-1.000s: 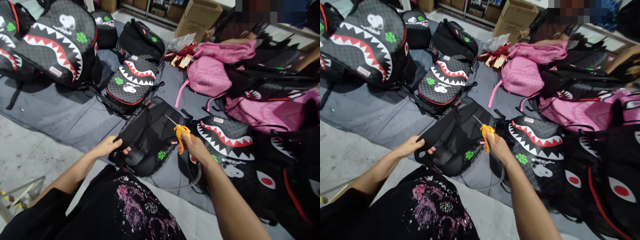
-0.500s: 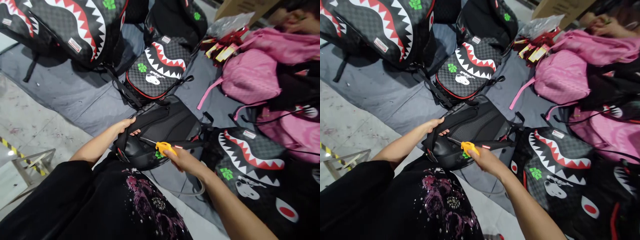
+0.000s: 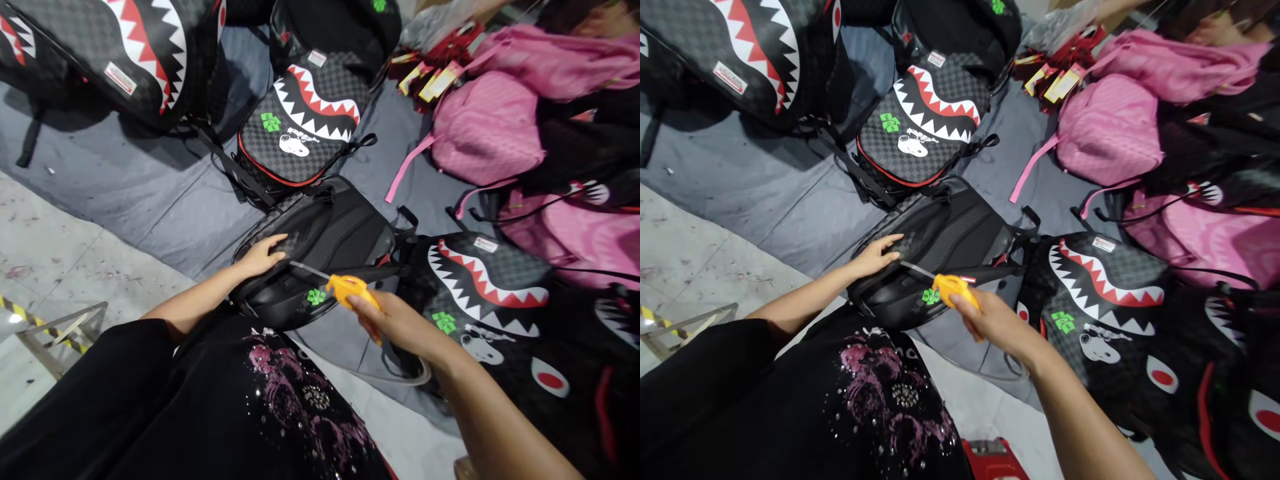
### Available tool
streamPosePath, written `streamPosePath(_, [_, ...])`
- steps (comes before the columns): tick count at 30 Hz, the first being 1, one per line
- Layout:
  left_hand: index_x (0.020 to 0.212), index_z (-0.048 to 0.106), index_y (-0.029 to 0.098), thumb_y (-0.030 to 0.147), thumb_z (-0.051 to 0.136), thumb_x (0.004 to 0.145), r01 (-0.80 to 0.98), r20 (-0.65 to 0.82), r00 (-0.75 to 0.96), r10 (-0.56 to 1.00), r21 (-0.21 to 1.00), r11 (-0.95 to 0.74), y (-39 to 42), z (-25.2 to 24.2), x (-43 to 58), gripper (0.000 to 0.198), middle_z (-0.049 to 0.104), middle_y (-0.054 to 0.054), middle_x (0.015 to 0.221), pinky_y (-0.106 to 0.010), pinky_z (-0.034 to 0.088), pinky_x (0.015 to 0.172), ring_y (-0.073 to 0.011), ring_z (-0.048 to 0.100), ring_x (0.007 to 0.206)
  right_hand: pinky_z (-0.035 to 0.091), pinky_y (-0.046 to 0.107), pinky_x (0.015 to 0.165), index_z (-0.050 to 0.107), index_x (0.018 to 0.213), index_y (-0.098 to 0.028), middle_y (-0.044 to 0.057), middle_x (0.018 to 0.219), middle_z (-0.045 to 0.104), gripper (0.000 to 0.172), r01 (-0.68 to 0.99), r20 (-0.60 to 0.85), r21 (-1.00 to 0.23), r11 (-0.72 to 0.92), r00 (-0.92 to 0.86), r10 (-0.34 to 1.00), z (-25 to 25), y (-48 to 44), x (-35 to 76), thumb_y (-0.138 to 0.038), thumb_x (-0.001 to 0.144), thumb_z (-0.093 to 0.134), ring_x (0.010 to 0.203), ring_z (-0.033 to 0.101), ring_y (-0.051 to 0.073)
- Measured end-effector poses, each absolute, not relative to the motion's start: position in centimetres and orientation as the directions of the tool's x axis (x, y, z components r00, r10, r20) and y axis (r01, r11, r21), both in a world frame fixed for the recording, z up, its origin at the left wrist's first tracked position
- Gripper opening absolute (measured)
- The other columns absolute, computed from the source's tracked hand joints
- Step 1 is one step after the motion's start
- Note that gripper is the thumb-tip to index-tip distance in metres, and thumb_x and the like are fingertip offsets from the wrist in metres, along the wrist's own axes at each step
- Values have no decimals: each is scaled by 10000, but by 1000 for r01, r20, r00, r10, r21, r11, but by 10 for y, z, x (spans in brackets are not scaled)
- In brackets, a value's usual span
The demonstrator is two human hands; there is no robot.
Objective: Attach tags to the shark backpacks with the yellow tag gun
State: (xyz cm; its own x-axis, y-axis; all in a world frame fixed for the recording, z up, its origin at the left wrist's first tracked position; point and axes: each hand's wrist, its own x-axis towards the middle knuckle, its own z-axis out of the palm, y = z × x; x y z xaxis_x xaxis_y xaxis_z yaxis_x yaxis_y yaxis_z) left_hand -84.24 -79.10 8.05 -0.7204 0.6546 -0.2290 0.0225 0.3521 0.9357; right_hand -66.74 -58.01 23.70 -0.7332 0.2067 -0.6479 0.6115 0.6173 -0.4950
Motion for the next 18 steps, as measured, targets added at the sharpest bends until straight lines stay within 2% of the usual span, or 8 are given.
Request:
streamPosePath(2, [1402, 512, 243, 258, 614, 857, 265, -144, -751, 645, 828, 494, -780, 78, -832, 554, 592, -89, 1299, -381, 416, 1049, -251, 532, 1208, 416, 251, 509, 548, 822, -200, -5, 519, 564, 418, 663, -594, -368, 652, -707, 383, 239, -582, -661, -580, 923, 406, 452, 548, 154])
streamPosePath(3, [1407, 506, 235, 259, 601, 869, 333, -128, -766, 630, 759, 559, -774, 78, -829, 547, 593, -104, 1275, -396, 425, 1033, -267, 527, 1202, 412, 252, 505, 568, 863, -197, -5, 524, 571, 403, 678, -593, -327, 658, -689, 416, 239, -582, -658, -567, 922, 421, 451, 549, 158])
streamPosePath(6, [1414, 493, 183, 250, 540, 906, 443, -31, -816, 577, 609, 658, -762, 85, -819, 514, 554, -158, 1299, -434, 426, 1004, -310, 490, 1216, 409, 254, 492, 614, 949, -180, 11, 542, 599, 418, 663, -713, -333, 671, -642, 280, 238, -572, -652, -561, 923, 444, 455, 558, 167])
streamPosePath(7, [1415, 489, 176, 248, 526, 913, 480, 27, -820, 572, 579, 659, -760, 89, -812, 508, 512, -170, 1357, -450, 406, 1022, -320, 454, 1252, 409, 256, 493, 623, 970, -169, 23, 554, 610, 435, 673, -708, -304, 675, -633, 312, 238, -564, -650, -558, 932, 431, 467, 568, 173])
streamPosePath(10, [1435, 455, 198, 337, 520, 926, 650, 150, -701, 697, 536, 539, -757, 99, -778, 532, 384, -162, 1495, -477, 347, 1070, -325, 363, 1335, 393, 272, 509, 627, 1054, -143, 57, 589, 629, 484, 757, -469, -38, 652, -590, 658, 241, -540, -643, -555, 952, 394, 508, 595, 200])
streamPosePath(12, [1472, 397, 215, 447, 612, 864, 745, 105, -551, 828, 510, 430, -756, 100, -749, 685, 330, -168, 1539, -496, 343, 1067, -345, 345, 1354, 387, 280, 513, 627, 1088, -161, 60, 610, 644, 485, 760, -503, -3, 650, -563, 656, 244, -531, -634, -575, 939, 424, 499, 595, 200])
streamPosePath(15, [1519, 307, 221, 403, 772, 726, 798, -70, -452, 889, 414, 439, -752, 93, -714, 937, 260, -204, 1575, -537, 338, 1055, -392, 332, 1365, 392, 281, 508, 627, 1069, -187, 50, 633, 660, 463, 746, -693, -110, 657, -531, 487, 251, -531, -614, -588, 926, 445, 466, 584, 180])
streamPosePath(18, [1513, 320, 212, 264, 747, 750, 792, -119, -476, 871, 374, 483, -752, 87, -705, 877, 327, -212, 1543, -523, 343, 1053, -373, 376, 1344, 385, 285, 512, 612, 1020, -164, 47, 592, 633, 467, 795, -588, -27, 606, -503, 633, 258, -534, -588, -578, 941, 412, 463, 572, 178])
